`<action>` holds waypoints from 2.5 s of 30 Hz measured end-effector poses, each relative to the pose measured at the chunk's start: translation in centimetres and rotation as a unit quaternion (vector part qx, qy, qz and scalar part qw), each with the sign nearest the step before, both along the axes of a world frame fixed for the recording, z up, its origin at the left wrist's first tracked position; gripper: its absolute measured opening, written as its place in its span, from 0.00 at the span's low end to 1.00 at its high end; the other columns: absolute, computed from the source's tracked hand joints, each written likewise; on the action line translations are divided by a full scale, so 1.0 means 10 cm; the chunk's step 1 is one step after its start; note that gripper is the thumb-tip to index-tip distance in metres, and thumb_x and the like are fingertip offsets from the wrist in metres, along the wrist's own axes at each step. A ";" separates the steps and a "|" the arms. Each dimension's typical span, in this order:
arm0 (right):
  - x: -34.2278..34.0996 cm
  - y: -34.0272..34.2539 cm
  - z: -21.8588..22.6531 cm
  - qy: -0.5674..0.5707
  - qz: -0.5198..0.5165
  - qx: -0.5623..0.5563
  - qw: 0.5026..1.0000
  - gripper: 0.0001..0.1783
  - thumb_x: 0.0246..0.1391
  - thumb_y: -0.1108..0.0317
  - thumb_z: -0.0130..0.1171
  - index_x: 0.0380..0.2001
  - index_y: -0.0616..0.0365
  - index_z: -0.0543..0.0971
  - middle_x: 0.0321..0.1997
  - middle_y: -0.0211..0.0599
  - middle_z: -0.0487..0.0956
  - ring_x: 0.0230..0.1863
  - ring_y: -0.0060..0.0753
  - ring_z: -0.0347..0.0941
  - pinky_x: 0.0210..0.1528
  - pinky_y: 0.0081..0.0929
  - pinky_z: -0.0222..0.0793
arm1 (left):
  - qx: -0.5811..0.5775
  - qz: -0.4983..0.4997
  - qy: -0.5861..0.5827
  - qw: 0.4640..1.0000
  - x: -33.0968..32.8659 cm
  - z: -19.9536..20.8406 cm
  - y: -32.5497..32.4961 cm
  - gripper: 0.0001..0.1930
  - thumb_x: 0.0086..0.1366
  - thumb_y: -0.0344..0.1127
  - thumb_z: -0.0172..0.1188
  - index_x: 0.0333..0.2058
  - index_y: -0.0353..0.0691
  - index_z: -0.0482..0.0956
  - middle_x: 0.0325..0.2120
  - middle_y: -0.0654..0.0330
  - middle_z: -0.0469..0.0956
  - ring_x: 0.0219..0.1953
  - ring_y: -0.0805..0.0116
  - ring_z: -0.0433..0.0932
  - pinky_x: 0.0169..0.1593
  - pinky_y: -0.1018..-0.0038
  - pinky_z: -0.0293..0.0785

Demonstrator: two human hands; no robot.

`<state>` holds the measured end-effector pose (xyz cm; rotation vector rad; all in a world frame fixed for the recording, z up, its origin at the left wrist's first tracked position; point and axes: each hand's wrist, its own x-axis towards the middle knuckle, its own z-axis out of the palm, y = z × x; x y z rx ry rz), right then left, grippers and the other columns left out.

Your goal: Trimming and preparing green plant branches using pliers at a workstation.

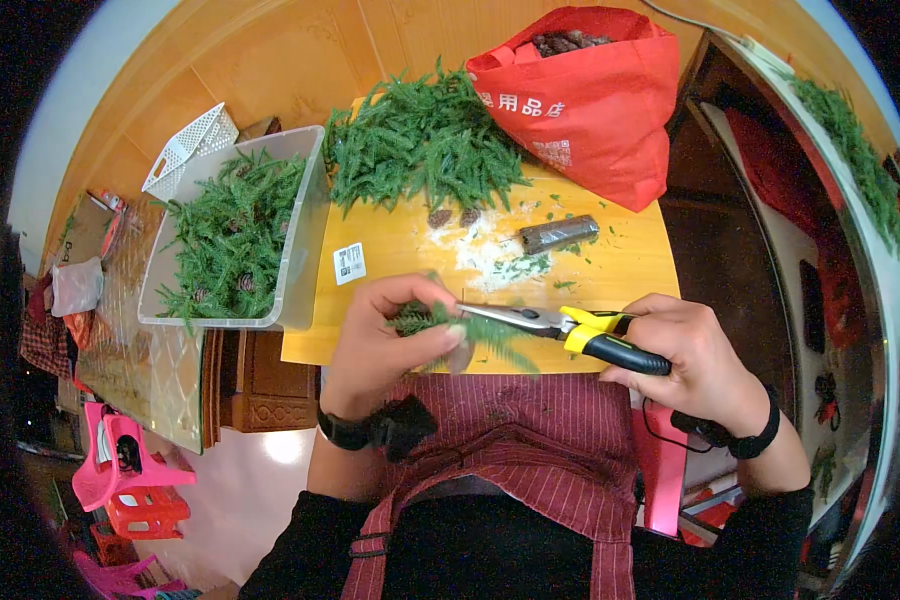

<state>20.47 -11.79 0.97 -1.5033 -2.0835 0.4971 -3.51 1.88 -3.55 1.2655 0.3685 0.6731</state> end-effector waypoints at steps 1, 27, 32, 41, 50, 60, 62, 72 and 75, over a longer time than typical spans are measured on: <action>-0.01 -0.03 0.02 -0.028 -0.041 -0.021 0.999 0.15 0.38 0.61 0.66 0.20 0.61 0.74 0.18 0.37 0.71 0.30 0.44 0.72 0.37 0.33 0.66 | 0.092 0.054 0.028 0.994 0.01 0.00 0.00 0.07 0.49 0.22 0.60 0.30 0.34 0.75 0.24 0.65 0.70 0.24 0.79 0.70 0.27 0.83 0.65; 0.08 0.10 -0.07 0.045 0.067 0.022 0.997 0.17 0.35 0.59 0.68 0.18 0.59 0.74 0.22 0.34 0.73 0.36 0.45 0.70 0.38 0.34 0.66 | -0.156 -0.116 -0.069 0.978 -0.05 -0.14 0.02 0.13 0.44 0.23 0.64 0.31 0.34 0.75 0.28 0.58 0.72 0.31 0.71 0.71 0.36 0.76 0.67; 0.02 0.06 0.00 0.007 0.035 0.029 0.999 0.17 0.36 0.61 0.68 0.16 0.60 0.71 0.15 0.38 0.67 0.24 0.44 0.68 0.34 0.32 0.68 | -0.057 -0.019 -0.024 0.998 0.00 0.05 -0.01 0.11 0.45 0.22 0.63 0.30 0.36 0.76 0.24 0.59 0.72 0.25 0.73 0.69 0.28 0.80 0.64; -0.07 0.05 0.04 0.002 -0.008 0.004 1.000 0.15 0.37 0.61 0.67 0.20 0.61 0.74 0.19 0.40 0.71 0.28 0.45 0.70 0.43 0.35 0.67 | 0.127 0.082 -0.020 0.988 0.01 0.07 -0.03 0.05 0.53 0.23 0.60 0.30 0.32 0.76 0.24 0.64 0.69 0.21 0.77 0.69 0.23 0.82 0.64; 0.03 0.09 -0.05 0.028 0.047 0.024 0.998 0.17 0.37 0.58 0.67 0.20 0.61 0.75 0.30 0.38 0.76 0.45 0.47 0.68 0.46 0.39 0.64 | -0.163 -0.075 -0.057 0.982 -0.05 -0.13 -0.04 0.15 0.44 0.26 0.64 0.34 0.36 0.76 0.30 0.59 0.73 0.31 0.72 0.72 0.40 0.78 0.66; 0.02 0.07 -0.06 0.029 0.049 0.034 0.998 0.16 0.35 0.60 0.69 0.19 0.60 0.74 0.22 0.35 0.74 0.34 0.44 0.71 0.39 0.34 0.68 | -0.130 -0.096 -0.047 0.986 -0.01 -0.04 -0.01 0.11 0.46 0.23 0.63 0.31 0.33 0.76 0.23 0.60 0.73 0.25 0.72 0.73 0.34 0.78 0.69; 0.01 0.05 -0.04 0.024 0.039 0.041 0.998 0.16 0.35 0.61 0.69 0.19 0.60 0.74 0.20 0.36 0.73 0.30 0.44 0.71 0.37 0.33 0.69 | -0.077 -0.094 -0.025 0.992 -0.01 -0.02 0.03 0.09 0.46 0.23 0.62 0.30 0.32 0.76 0.22 0.61 0.72 0.24 0.73 0.73 0.30 0.80 0.68; -0.03 0.05 -0.02 0.004 0.008 0.034 0.999 0.16 0.36 0.61 0.68 0.23 0.60 0.76 0.26 0.40 0.76 0.36 0.46 0.72 0.44 0.36 0.67 | 0.092 0.060 -0.012 0.994 0.02 0.01 -0.04 0.07 0.49 0.24 0.61 0.29 0.33 0.76 0.21 0.64 0.70 0.24 0.78 0.68 0.27 0.82 0.63; 0.03 0.05 -0.08 0.014 0.017 0.041 0.999 0.17 0.36 0.58 0.67 0.22 0.61 0.75 0.29 0.40 0.76 0.42 0.47 0.71 0.46 0.37 0.65 | -0.007 -0.017 -0.015 1.000 0.00 0.03 0.00 0.09 0.48 0.24 0.62 0.31 0.34 0.76 0.24 0.62 0.70 0.28 0.74 0.71 0.32 0.80 0.66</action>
